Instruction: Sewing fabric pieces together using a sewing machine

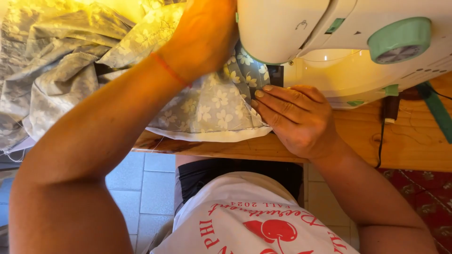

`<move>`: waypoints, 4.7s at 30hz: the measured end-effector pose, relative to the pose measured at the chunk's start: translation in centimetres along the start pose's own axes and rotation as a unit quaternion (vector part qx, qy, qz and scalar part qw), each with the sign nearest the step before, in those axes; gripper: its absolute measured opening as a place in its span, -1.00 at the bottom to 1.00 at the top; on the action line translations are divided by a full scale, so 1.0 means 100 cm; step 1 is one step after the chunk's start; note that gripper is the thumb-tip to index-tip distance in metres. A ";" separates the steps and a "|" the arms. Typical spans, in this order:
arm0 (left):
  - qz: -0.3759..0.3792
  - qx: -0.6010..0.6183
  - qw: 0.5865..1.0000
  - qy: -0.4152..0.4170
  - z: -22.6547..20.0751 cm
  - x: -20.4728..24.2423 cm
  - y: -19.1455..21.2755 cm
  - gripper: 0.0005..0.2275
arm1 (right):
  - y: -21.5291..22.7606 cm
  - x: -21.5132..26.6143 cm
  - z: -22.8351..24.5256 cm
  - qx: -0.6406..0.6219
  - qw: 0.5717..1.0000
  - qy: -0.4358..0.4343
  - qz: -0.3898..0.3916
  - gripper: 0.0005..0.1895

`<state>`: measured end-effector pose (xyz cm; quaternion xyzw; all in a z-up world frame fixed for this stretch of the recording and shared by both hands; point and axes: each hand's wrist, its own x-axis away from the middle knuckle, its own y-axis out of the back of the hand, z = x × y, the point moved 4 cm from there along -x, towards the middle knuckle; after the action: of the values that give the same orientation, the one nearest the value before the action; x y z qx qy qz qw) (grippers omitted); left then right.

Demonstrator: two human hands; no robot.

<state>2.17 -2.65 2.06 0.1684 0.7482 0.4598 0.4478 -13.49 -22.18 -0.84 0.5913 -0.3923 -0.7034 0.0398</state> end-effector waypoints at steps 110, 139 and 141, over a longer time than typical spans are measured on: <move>-0.005 -0.136 0.969 -0.206 -0.064 0.057 0.046 -0.87 | 0.025 -0.001 -0.013 -0.127 0.956 -0.216 0.155 -0.59; 0.012 -0.424 0.900 0.099 -0.110 0.151 0.143 -0.83 | -0.023 -0.046 -0.003 -0.046 0.977 -0.159 0.133 -0.44; 0.057 -0.320 0.932 0.158 -0.099 0.155 0.139 -0.87 | -0.027 -0.041 -0.006 -0.044 0.975 -0.183 0.116 -0.58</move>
<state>-16.64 9.57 7.45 -0.0161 0.6111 0.7206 0.3271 -10.65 -18.54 0.82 0.4006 -0.4273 -0.8071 0.0743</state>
